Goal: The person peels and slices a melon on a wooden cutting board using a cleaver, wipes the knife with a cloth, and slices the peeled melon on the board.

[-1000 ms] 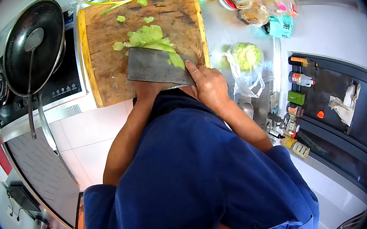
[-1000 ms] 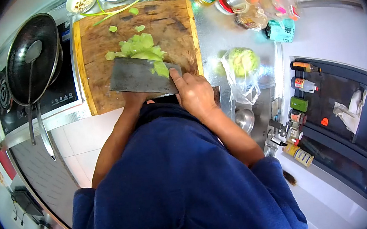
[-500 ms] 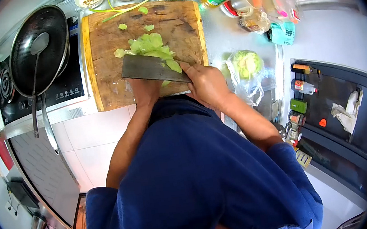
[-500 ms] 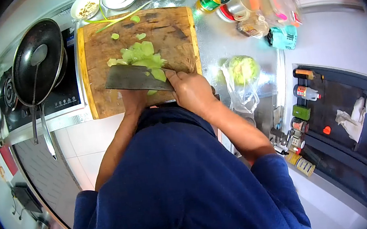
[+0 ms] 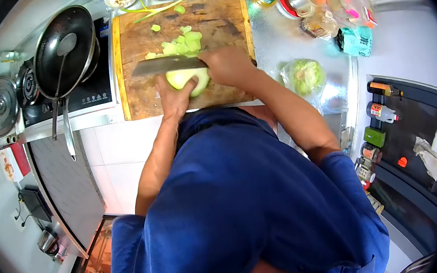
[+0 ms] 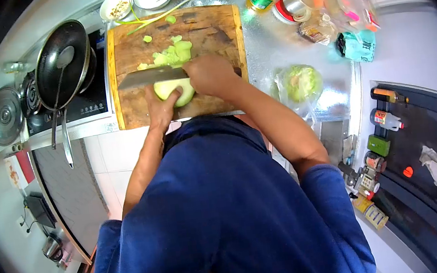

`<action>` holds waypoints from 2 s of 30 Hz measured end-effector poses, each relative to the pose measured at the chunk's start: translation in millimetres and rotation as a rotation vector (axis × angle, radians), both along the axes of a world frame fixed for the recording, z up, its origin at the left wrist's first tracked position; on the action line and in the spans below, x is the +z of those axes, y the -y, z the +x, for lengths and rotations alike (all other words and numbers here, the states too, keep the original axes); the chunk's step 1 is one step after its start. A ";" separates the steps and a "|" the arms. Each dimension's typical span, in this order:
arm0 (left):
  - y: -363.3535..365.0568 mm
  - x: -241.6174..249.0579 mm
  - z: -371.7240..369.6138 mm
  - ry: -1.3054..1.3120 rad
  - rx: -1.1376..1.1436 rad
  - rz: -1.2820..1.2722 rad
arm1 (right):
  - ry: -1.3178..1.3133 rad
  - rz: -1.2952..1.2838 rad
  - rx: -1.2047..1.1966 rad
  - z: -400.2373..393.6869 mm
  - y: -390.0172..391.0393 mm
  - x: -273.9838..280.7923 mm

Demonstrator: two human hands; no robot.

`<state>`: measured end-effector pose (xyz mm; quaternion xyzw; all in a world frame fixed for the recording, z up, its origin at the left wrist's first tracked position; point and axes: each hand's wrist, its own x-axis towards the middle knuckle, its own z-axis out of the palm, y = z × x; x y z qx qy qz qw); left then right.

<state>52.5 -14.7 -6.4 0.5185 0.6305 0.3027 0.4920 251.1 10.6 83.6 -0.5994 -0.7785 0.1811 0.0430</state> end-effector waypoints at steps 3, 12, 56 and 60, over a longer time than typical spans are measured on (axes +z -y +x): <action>8.5 8.0 -5.3 -0.040 0.010 0.031 | -0.105 -0.146 -0.038 25.4 -1.7 1.3; 13.0 0.4 -16.1 0.243 0.066 -0.152 | -0.210 0.245 0.104 33.9 50.5 -12.9; 10.1 11.1 -8.5 0.159 0.063 -0.150 | -0.040 -0.139 0.082 11.5 -18.2 -18.6; 11.1 7.2 -16.9 0.131 0.034 -0.117 | -0.137 -0.256 0.092 22.2 -32.3 -19.6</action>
